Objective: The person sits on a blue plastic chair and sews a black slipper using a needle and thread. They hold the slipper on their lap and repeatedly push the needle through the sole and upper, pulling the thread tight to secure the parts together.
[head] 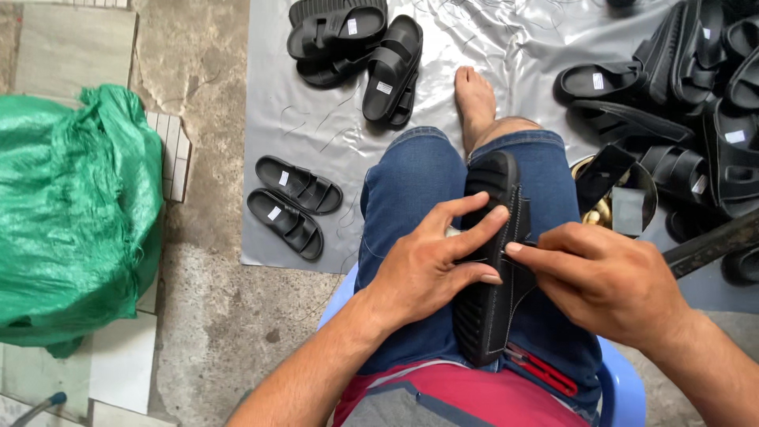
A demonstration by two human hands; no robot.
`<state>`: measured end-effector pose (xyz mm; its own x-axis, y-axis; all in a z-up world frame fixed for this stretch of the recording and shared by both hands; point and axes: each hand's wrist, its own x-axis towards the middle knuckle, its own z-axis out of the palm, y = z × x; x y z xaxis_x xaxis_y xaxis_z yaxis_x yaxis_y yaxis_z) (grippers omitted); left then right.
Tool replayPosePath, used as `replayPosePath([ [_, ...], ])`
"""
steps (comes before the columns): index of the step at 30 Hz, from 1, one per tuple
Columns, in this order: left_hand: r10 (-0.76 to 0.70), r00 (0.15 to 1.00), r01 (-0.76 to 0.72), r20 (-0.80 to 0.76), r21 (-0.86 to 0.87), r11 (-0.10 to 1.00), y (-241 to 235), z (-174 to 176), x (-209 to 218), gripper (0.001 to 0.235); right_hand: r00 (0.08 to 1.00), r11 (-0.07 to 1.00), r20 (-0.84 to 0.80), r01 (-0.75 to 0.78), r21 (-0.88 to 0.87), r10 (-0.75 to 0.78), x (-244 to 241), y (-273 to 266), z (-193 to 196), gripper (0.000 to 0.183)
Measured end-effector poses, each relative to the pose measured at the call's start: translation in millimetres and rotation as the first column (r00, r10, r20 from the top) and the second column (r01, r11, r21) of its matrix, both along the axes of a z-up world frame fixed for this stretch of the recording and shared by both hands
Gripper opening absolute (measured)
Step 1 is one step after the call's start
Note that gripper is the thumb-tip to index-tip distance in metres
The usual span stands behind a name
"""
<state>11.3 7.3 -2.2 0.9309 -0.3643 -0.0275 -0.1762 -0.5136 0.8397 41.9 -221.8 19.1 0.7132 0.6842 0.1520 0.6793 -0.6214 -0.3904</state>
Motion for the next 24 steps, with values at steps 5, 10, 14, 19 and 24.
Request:
replayPosePath([
  [5,0.021,1.000,-0.021,0.023,0.000,1.000,-6.2,0.1,-1.2,0.062,1.000,0.997,-0.022,0.007,0.083,-0.005,-3.4,4.5,-3.3,0.025],
  [10,0.044,0.996,-0.048,0.079,0.043,0.998,-12.4,4.6,-2.7,0.066,0.996,0.998,0.089,-0.001,0.058,-0.004,-5.0,16.6,12.8,0.013],
  [14,0.143,0.990,-0.141,0.010,-0.105,0.984,-6.7,15.2,-12.5,0.055,0.994,0.994,0.047,0.096,-0.047,-0.094,-9.3,18.0,21.7,0.015],
  [19,0.187,0.982,-0.187,0.008,-0.011,0.982,19.0,24.9,-21.8,0.012,0.998,0.996,0.025,0.063,-0.063,-0.062,-8.6,17.3,30.1,0.018],
  [24,-0.089,0.875,-0.129,-0.477,-0.405,0.905,42.9,58.5,-16.0,0.007,0.999,0.996,-0.048,-0.028,-0.080,0.025,-2.8,19.2,34.7,0.027],
])
